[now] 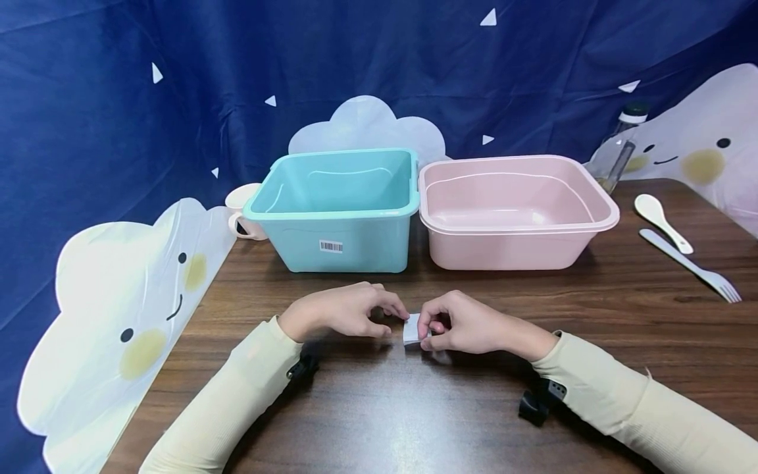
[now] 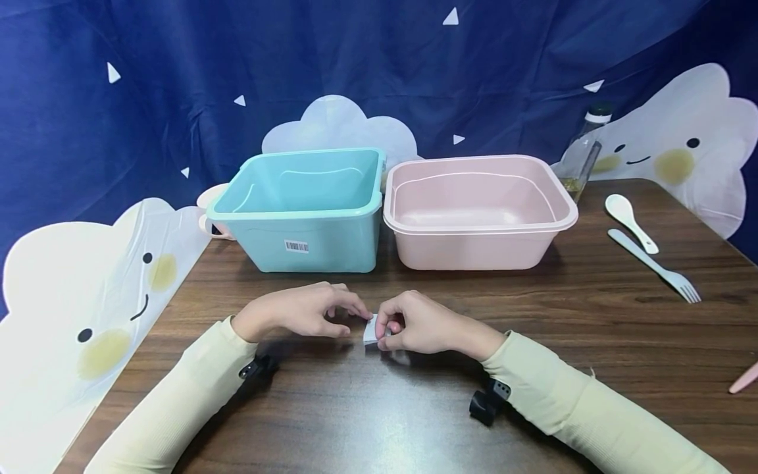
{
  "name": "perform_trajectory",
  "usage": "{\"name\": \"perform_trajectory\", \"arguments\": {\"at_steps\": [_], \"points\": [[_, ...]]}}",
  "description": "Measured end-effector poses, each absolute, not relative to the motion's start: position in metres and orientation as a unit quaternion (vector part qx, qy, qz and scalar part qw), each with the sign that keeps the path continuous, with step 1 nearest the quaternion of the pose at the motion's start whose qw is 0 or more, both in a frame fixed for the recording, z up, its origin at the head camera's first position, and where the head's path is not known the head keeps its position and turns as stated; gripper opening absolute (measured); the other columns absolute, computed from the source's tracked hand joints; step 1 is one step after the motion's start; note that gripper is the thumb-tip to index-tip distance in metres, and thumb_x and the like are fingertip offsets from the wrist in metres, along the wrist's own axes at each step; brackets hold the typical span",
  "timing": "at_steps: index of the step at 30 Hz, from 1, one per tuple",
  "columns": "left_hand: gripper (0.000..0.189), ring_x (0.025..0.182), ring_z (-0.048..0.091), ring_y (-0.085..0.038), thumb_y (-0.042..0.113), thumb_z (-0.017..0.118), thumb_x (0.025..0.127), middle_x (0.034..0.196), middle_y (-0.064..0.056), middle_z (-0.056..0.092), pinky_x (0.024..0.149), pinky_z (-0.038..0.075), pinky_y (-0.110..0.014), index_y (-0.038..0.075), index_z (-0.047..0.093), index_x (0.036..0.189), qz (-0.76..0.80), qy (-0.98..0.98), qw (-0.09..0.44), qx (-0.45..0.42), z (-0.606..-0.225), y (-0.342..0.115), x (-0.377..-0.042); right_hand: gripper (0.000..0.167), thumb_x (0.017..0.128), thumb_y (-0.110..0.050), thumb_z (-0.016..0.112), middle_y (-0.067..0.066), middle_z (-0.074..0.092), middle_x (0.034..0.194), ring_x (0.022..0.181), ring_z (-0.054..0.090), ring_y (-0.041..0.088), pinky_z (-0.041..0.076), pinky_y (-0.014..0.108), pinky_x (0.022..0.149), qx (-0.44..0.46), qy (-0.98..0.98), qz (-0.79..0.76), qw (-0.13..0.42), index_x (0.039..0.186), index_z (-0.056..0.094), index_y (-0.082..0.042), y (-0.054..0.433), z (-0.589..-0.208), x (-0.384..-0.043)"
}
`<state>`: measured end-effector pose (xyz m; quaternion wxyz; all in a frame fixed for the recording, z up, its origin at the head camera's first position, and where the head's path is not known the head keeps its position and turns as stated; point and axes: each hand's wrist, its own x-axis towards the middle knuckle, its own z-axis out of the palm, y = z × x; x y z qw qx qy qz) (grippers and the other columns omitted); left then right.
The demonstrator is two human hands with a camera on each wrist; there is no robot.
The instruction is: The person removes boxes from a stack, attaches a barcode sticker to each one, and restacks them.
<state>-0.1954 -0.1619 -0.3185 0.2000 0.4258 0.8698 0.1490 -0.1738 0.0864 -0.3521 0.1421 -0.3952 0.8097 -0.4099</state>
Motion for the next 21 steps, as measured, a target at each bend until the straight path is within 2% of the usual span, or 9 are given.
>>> {"name": "perform_trajectory", "arguments": {"at_steps": [12,21], "points": [[0.036,0.103,0.058,-0.022,0.021,0.068,0.091,0.109,-0.007,0.064,0.089,0.046,-0.031,0.013,0.065,0.127,0.134,0.878,0.184,0.421,-0.317,-0.165,-0.195,0.014,0.083,-0.006,0.078,-0.012,0.045,0.068,0.065,0.044,0.002,0.037,0.019,0.061,-0.412,0.801,-0.414,0.135,0.080,0.068,-0.017,0.087,-0.346,-0.170],[0.036,0.100,0.058,-0.022,0.021,0.068,0.091,0.107,-0.006,0.066,0.086,0.045,-0.029,0.011,0.066,0.125,0.135,0.872,0.168,0.439,-0.316,-0.166,-0.196,0.015,0.083,-0.006,0.077,-0.012,0.046,0.068,0.066,0.046,0.002,0.038,0.020,0.062,-0.418,0.796,-0.421,0.122,0.080,0.069,-0.017,0.090,-0.340,-0.171]]}}
